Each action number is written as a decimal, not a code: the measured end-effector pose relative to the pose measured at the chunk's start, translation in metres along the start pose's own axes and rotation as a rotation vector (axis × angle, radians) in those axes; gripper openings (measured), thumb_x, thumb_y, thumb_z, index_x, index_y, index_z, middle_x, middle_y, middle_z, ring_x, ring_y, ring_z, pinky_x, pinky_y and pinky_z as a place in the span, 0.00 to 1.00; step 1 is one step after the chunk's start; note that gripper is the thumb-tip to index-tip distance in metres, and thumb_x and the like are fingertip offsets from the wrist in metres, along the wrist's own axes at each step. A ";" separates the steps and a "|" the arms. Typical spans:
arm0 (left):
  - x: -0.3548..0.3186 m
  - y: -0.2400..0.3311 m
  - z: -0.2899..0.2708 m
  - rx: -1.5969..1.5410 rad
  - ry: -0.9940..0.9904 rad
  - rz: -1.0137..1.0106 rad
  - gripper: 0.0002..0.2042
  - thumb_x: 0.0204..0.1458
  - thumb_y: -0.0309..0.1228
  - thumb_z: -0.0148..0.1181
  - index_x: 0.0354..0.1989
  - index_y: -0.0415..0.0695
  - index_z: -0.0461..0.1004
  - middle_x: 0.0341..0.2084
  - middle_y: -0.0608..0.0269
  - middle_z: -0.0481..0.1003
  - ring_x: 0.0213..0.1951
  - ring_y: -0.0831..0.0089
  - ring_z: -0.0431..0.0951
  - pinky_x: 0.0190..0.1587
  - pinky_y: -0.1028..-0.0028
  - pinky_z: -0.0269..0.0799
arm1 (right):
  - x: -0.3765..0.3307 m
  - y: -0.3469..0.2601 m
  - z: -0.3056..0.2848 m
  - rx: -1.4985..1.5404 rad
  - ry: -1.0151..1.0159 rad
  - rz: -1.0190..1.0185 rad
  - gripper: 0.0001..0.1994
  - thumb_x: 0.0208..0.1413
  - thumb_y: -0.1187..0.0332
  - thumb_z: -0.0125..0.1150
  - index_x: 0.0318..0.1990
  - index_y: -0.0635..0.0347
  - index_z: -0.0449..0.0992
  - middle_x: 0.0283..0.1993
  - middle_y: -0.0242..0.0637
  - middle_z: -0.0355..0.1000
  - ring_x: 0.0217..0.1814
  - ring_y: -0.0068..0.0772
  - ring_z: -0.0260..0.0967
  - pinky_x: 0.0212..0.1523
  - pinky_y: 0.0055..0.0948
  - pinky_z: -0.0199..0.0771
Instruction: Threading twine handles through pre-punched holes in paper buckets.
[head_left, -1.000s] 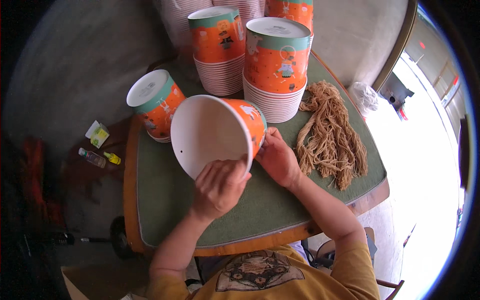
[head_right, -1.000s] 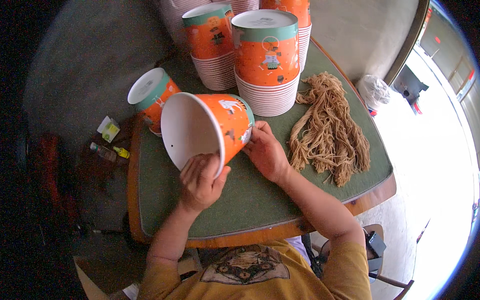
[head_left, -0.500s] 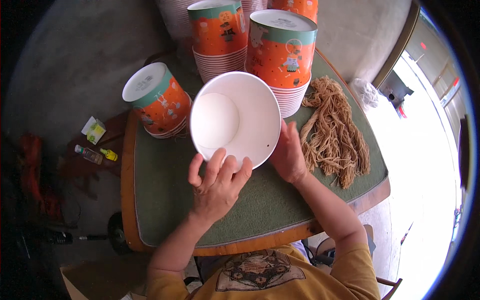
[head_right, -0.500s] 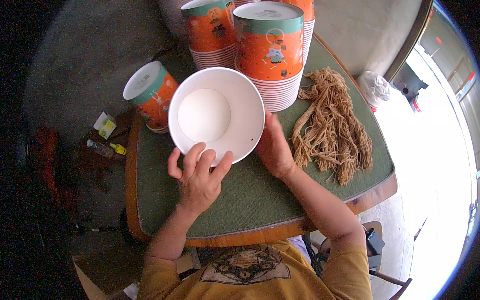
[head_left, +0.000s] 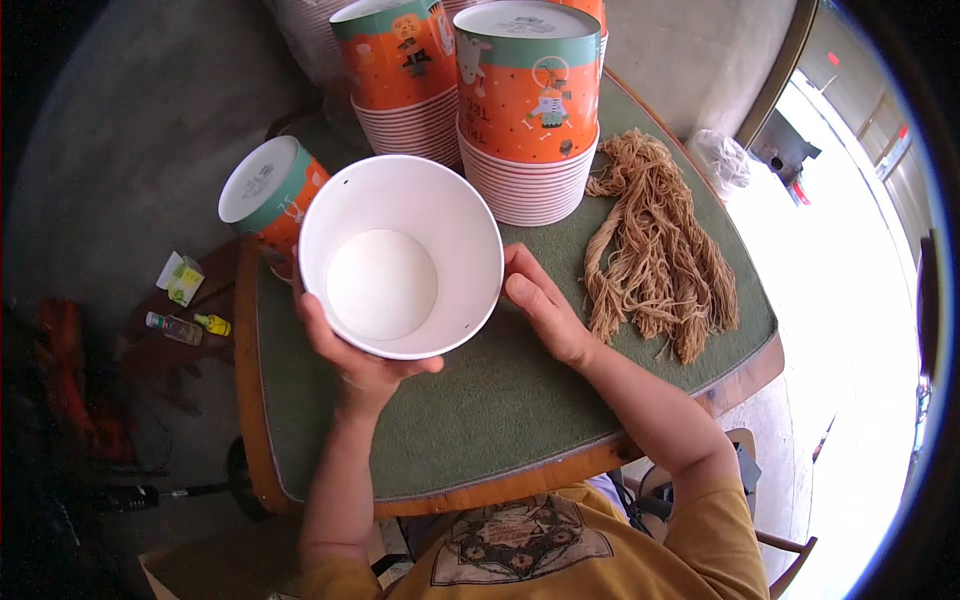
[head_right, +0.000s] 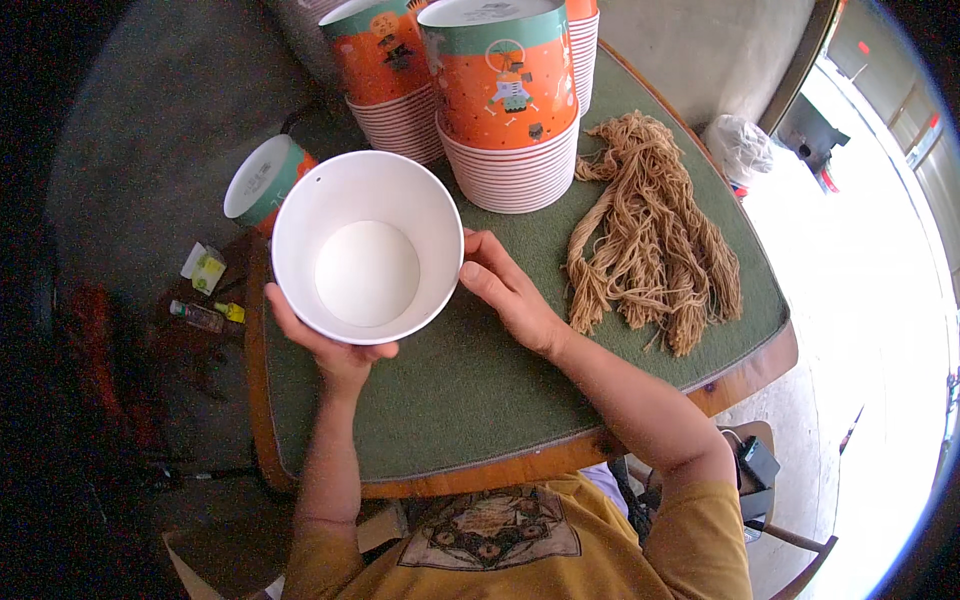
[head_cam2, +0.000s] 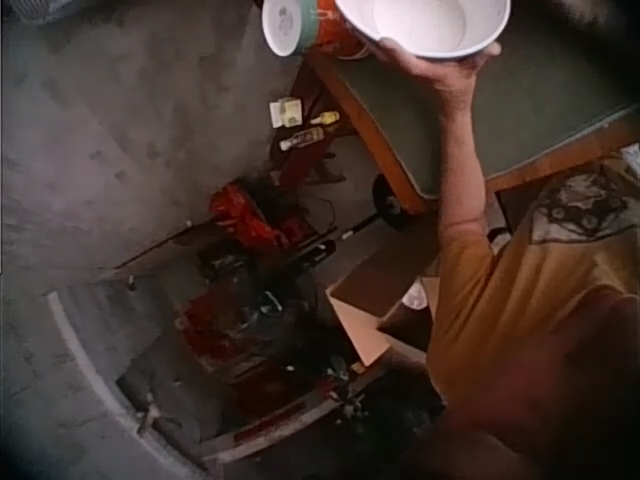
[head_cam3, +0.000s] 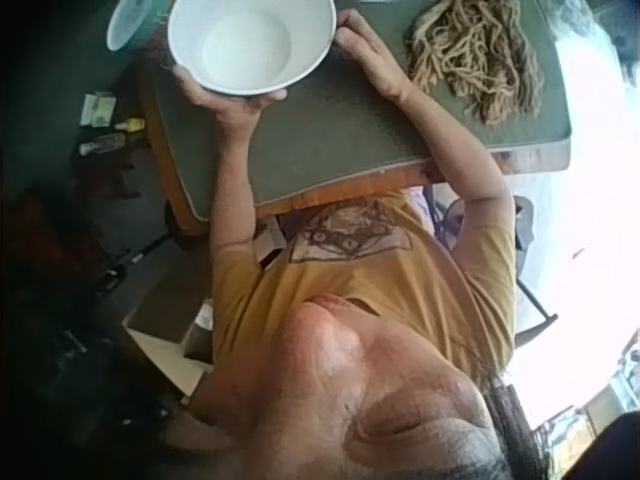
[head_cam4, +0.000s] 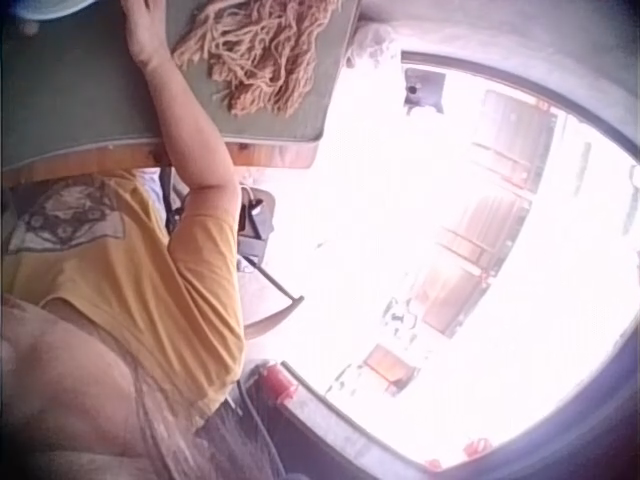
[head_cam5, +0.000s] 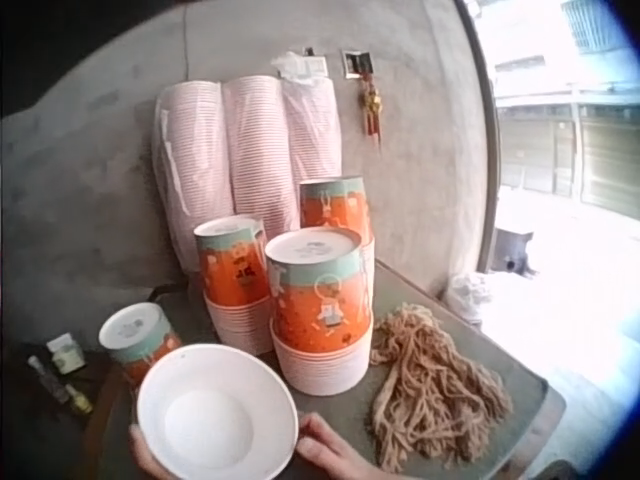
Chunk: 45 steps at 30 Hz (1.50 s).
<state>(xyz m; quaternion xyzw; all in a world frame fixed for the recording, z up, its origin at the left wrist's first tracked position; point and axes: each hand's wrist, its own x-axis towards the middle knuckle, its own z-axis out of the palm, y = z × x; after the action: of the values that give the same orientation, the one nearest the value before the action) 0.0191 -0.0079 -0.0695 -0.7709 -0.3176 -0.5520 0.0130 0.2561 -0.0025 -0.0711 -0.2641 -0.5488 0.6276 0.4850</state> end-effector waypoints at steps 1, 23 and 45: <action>0.002 -0.002 -0.002 -0.083 -0.006 -0.019 0.58 0.44 0.63 0.63 0.71 0.57 0.26 0.69 0.37 0.37 0.67 0.42 0.55 0.59 0.44 0.70 | 0.000 0.002 -0.001 0.003 0.003 0.000 0.28 0.62 0.51 0.56 0.60 0.61 0.59 0.60 0.39 0.62 0.64 0.30 0.56 0.66 0.31 0.54; -0.002 0.004 -0.011 -0.275 0.261 -0.221 0.48 0.46 0.73 0.51 0.62 0.42 0.53 0.62 0.48 0.58 0.64 0.56 0.62 0.68 0.47 0.51 | 0.005 0.001 -0.005 0.182 0.113 0.130 0.32 0.64 0.40 0.44 0.61 0.59 0.64 0.55 0.33 0.68 0.58 0.24 0.63 0.60 0.28 0.60; -0.016 -0.021 -0.031 -0.492 0.089 -0.501 0.51 0.50 0.76 0.30 0.66 0.38 0.56 0.64 0.51 0.59 0.66 0.60 0.61 0.66 0.54 0.58 | 0.010 -0.006 -0.010 0.271 0.031 0.029 0.40 0.53 0.38 0.60 0.62 0.58 0.58 0.58 0.33 0.62 0.63 0.27 0.59 0.65 0.31 0.55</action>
<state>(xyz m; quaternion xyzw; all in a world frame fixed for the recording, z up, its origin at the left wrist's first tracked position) -0.0208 -0.0103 -0.0785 -0.6241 -0.3536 -0.6311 -0.2953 0.2624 0.0101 -0.0657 -0.2137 -0.4475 0.6986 0.5157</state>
